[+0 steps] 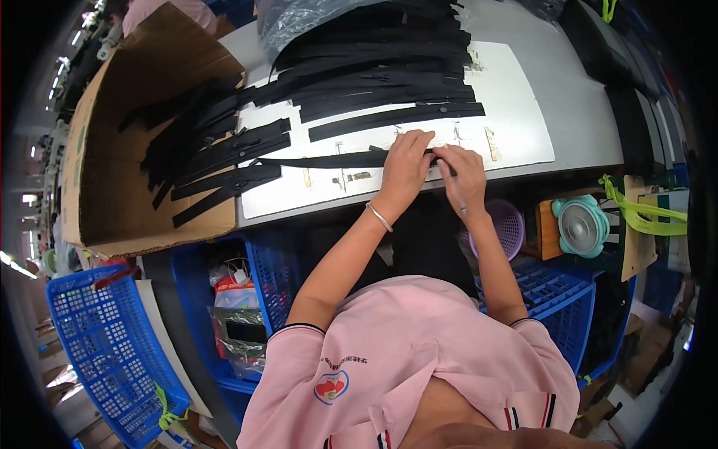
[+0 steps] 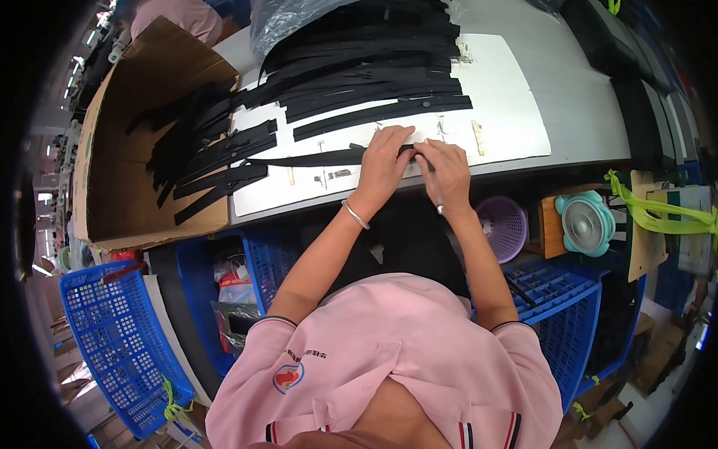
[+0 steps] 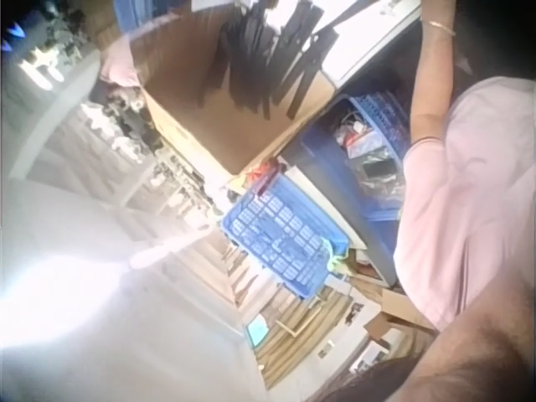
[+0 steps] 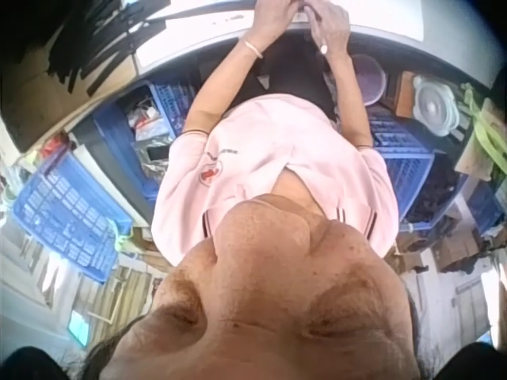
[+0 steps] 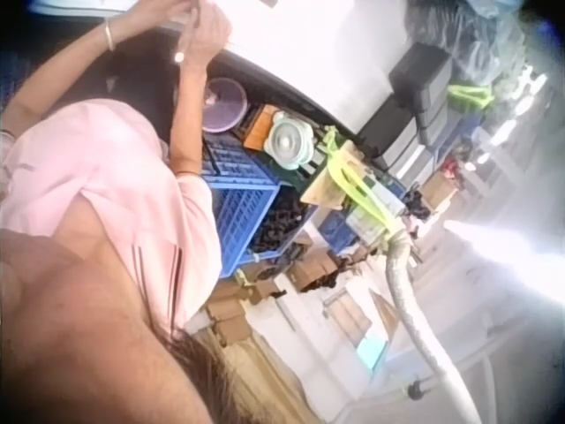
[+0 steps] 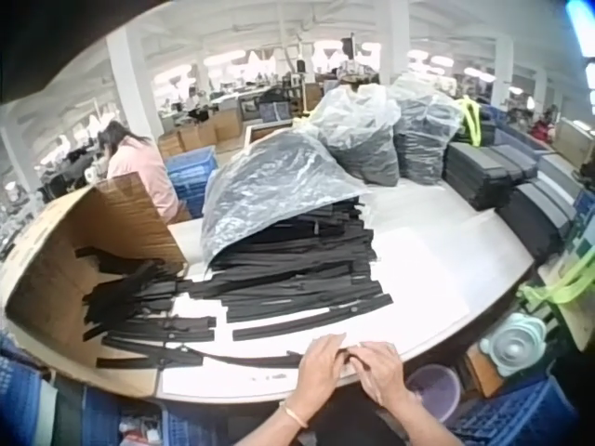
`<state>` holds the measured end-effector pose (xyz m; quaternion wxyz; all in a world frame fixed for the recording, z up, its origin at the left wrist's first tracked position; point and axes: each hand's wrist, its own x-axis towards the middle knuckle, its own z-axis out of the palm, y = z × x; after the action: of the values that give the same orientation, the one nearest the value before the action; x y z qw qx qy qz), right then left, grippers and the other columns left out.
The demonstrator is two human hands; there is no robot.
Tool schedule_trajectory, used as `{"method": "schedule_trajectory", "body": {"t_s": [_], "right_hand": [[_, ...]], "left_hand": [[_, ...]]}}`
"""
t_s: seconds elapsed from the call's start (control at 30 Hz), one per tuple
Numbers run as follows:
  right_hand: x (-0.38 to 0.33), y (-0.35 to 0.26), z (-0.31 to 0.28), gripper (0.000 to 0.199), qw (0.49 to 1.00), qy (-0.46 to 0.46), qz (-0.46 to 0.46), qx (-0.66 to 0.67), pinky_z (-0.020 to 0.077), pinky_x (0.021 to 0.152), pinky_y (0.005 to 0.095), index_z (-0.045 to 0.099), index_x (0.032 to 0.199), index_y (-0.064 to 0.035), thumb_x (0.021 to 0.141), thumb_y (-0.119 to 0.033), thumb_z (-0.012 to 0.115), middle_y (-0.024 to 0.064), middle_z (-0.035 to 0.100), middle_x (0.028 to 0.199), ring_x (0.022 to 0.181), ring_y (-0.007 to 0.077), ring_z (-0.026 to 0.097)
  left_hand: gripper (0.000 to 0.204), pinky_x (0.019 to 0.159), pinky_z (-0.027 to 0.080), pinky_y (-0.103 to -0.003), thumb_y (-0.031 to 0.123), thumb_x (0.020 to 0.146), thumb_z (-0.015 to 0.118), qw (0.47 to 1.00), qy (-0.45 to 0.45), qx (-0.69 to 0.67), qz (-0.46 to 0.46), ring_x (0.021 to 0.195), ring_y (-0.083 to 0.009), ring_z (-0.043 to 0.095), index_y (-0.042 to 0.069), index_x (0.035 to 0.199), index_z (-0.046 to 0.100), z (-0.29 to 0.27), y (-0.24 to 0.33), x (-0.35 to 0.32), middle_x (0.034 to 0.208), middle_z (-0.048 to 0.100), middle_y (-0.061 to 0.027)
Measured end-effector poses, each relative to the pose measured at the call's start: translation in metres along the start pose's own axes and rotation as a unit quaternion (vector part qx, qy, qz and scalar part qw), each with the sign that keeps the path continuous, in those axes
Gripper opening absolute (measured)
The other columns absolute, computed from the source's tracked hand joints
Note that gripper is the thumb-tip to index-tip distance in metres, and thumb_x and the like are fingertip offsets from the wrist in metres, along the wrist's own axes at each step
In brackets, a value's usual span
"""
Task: Use a pen to mark specific positions on black zippers aligned on a template.
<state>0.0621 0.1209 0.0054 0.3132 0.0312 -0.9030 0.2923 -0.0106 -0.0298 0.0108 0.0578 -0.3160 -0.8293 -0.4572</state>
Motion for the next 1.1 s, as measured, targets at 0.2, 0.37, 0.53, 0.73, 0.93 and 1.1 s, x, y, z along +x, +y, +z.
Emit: {"method": "schedule_trajectory", "body": {"t_s": [0.2,0.37,0.53,0.73,0.93,1.1], "right_hand": [[-0.027,0.024,-0.022,0.053,0.979,-0.076,-0.101,-0.161,0.0319,0.117,0.0491,0.062,0.132,-0.0093,0.083,-0.013,0.080,0.0059,0.068,0.134,0.134,0.0253,0.056],[-0.026,0.066,-0.050,0.056,0.968,-0.078,-0.115,-0.208,0.0278,0.122,0.0482,0.059,0.135,-0.0079,0.086,-0.029,0.077,0.0050,0.063,0.142,0.136,0.0253,0.053],[-0.024,0.074,-0.058,0.054,0.966,-0.108,-0.121,-0.203,0.0301,0.121,0.0474,0.060,0.135,-0.0064,0.086,-0.020,0.078,0.0084,0.064,0.142,0.134,0.0274,0.055],[-0.027,0.077,-0.050,0.049,0.976,-0.057,-0.121,-0.174,0.0348,0.116,0.0458,0.064,0.128,-0.0062,0.083,-0.016,0.079,0.0072,0.066,0.138,0.129,0.0262,0.058],[-0.015,0.051,-0.046,0.042,0.983,-0.032,-0.065,-0.169,0.0381,0.113,0.0454,0.067,0.125,-0.0068,0.084,-0.005,0.076,0.0056,0.070,0.131,0.124,0.0257,0.060],[0.013,-0.018,-0.011,0.027,0.999,-0.038,0.029,-0.022,0.0410,0.110,0.0413,0.069,0.123,-0.0078,0.096,-0.006,0.067,0.0078,0.074,0.118,0.115,0.0230,0.063]], "left_hand": [[0.034,0.108,0.042,-0.048,0.005,0.089,0.071,0.994,0.036,0.083,0.060,0.118,-0.0330,0.060,0.004,0.123,0.067,-0.014,-0.014,-0.024,0.124,0.066,-0.0115],[0.031,0.121,0.020,-0.060,0.013,0.097,0.066,0.980,-0.001,0.199,0.020,0.139,-0.0320,0.049,0.006,0.127,0.067,-0.036,-0.020,-0.046,0.139,0.062,-0.0094],[0.039,0.120,0.012,-0.065,0.018,0.098,0.066,0.968,0.054,0.241,-0.032,0.146,-0.0337,0.041,0.008,0.136,0.064,-0.060,-0.025,-0.081,0.149,0.056,-0.0102],[0.049,0.121,0.008,-0.065,0.026,0.098,0.067,0.947,0.078,0.291,-0.111,0.147,-0.0307,0.040,0.009,0.144,0.058,-0.087,-0.041,-0.113,0.152,0.053,-0.0108],[0.051,0.122,0.008,-0.062,0.027,0.097,0.069,0.957,0.074,0.264,-0.099,0.147,-0.0293,0.040,0.010,0.145,0.058,-0.091,-0.050,-0.115,0.152,0.053,-0.0102],[0.052,0.121,0.011,-0.060,0.028,0.096,0.071,0.956,0.088,0.262,-0.102,0.146,-0.0283,0.042,0.011,0.144,0.059,-0.091,-0.050,-0.116,0.151,0.053,-0.0093]]}}
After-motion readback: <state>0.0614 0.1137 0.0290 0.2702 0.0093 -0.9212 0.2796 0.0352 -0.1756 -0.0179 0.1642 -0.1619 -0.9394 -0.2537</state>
